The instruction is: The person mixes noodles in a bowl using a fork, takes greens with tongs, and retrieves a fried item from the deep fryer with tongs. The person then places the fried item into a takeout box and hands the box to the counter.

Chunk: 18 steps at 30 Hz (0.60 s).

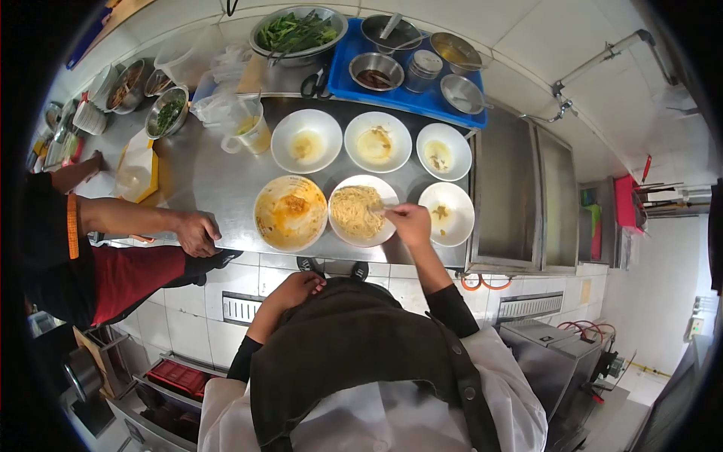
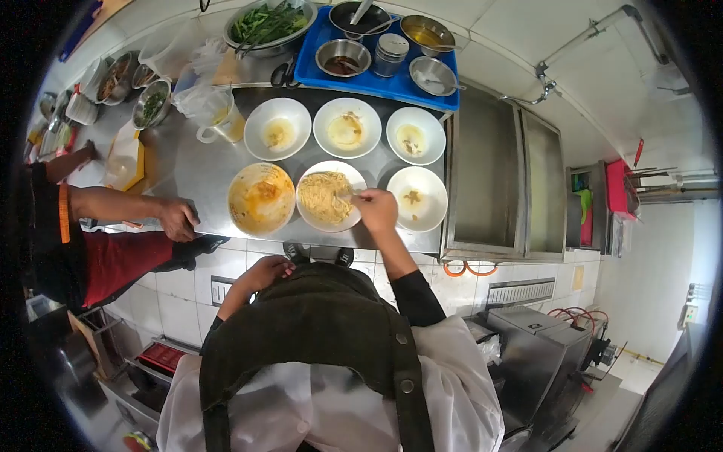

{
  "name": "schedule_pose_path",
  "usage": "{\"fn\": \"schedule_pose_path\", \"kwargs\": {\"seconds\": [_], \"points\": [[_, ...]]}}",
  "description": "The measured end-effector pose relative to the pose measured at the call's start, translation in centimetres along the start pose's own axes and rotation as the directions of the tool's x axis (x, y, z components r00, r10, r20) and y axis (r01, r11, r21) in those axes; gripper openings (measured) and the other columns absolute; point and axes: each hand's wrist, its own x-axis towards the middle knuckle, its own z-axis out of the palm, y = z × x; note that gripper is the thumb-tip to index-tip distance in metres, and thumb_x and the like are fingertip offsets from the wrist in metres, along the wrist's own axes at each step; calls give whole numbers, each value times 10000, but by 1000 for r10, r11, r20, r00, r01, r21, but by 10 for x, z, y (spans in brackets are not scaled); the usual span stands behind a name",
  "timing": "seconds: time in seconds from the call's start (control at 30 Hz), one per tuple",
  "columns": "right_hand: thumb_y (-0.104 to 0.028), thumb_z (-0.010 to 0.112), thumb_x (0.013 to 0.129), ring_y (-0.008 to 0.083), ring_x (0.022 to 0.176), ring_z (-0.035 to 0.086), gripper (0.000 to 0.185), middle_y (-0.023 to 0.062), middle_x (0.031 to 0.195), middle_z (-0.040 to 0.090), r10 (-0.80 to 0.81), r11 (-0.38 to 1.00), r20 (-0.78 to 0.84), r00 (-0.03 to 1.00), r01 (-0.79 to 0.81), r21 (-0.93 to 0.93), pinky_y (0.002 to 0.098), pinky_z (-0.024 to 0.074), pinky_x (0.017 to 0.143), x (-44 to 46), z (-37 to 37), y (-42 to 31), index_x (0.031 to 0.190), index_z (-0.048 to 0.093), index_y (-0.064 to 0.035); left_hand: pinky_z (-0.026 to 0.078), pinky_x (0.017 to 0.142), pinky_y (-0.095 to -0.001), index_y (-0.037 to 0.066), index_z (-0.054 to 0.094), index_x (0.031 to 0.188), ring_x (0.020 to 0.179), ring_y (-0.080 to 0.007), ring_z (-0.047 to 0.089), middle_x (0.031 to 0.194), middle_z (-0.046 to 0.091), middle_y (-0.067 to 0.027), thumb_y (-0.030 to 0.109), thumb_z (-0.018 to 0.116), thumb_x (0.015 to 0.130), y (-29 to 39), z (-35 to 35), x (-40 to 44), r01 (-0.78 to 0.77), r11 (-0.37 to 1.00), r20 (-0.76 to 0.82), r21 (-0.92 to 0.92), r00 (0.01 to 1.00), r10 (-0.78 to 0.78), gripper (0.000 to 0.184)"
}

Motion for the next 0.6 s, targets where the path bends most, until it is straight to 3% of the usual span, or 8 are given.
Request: {"fn": "schedule_pose_path", "kwargs": {"seconds": [0.07, 0.13, 0.23, 0.27, 0.33, 0.37, 0.53, 0.6], "points": [[-254, 798, 678, 75, 522, 531, 296, 47, 584, 615, 179, 912, 86, 980, -198, 358, 237, 427, 502, 2, -11, 11, 705, 670, 12, 469, 773, -280, -12, 635, 984, 810, -144, 596, 872, 660, -73, 151, 484, 923, 2, -1, -3, 19, 999, -11, 29, 1000, -19, 231], [-246, 789, 685, 79, 518, 538, 263, 51, 596, 626, 128, 889, 149, 981, -180, 421, 243, 426, 501, -1, -38, 7, 720, 681, -9, 469, 775, -284, -14, 640, 972, 815, -149, 601, 874, 663, -78, 156, 489, 920, 6, -1, -6, 54, 991, -18, 120, 998, -52, 233], [-226, 761, 695, 136, 495, 565, 197, 57, 601, 626, -75, 997, 55, 996, 74, 29, 287, 434, 486, -7, -66, -2, 699, 675, -49, 468, 776, -286, -16, 641, 965, 823, -154, 607, 877, 667, -84, 160, 493, 916, 4, -1, -6, 39, 998, -21, 57, 999, -38, 235], [-224, 750, 693, 168, 502, 574, 185, 63, 602, 623, -153, 964, -25, 988, 143, -224, 309, 438, 487, -11, -73, -19, 685, 666, -59, 468, 777, -286, -15, 641, 966, 823, -153, 607, 878, 667, -83, 160, 495, 914, 0, -2, -4, 20, 998, -15, 54, 1000, -20, 234], [-220, 726, 690, 231, 515, 593, 166, 74, 603, 615, -342, 713, -117, 932, 176, -679, 353, 447, 488, -21, -88, -68, 658, 647, -78, 468, 779, -284, -13, 641, 968, 822, -153, 607, 879, 667, -82, 160, 498, 911, -8, -3, 0, -14, 999, 1, 50, 1000, 14, 232], [-235, 704, 678, 288, 555, 601, 177, 93, 610, 604, -358, 746, -160, 920, 179, -641, 394, 452, 500, -24, -88, -85, 626, 621, -88, 467, 775, -275, -17, 636, 968, 812, -139, 593, 872, 658, -70, 163, 494, 922, -6, -3, 0, -3, 997, 8, 73, 1000, 3, 234], [-258, 716, 691, 281, 577, 607, 164, 97, 623, 622, -264, 763, 3, 965, 210, -611, 373, 461, 514, -9, -20, -48, 676, 678, -99, 464, 766, -254, -23, 628, 972, 783, -113, 563, 851, 638, -45, 170, 487, 944, 4, 1, 4, 10, 997, 31, 73, 999, -13, 241], [-283, 724, 683, 258, 556, 606, 215, 122, 619, 619, -114, 941, 12, 993, 111, -320, 356, 456, 512, -2, -11, -28, 703, 688, -72, 467, 762, -268, -14, 637, 961, 789, -131, 581, 853, 650, -62, 151, 485, 926, 8, 4, 2, -8, 998, 14, 56, 1000, 7, 227]]}}
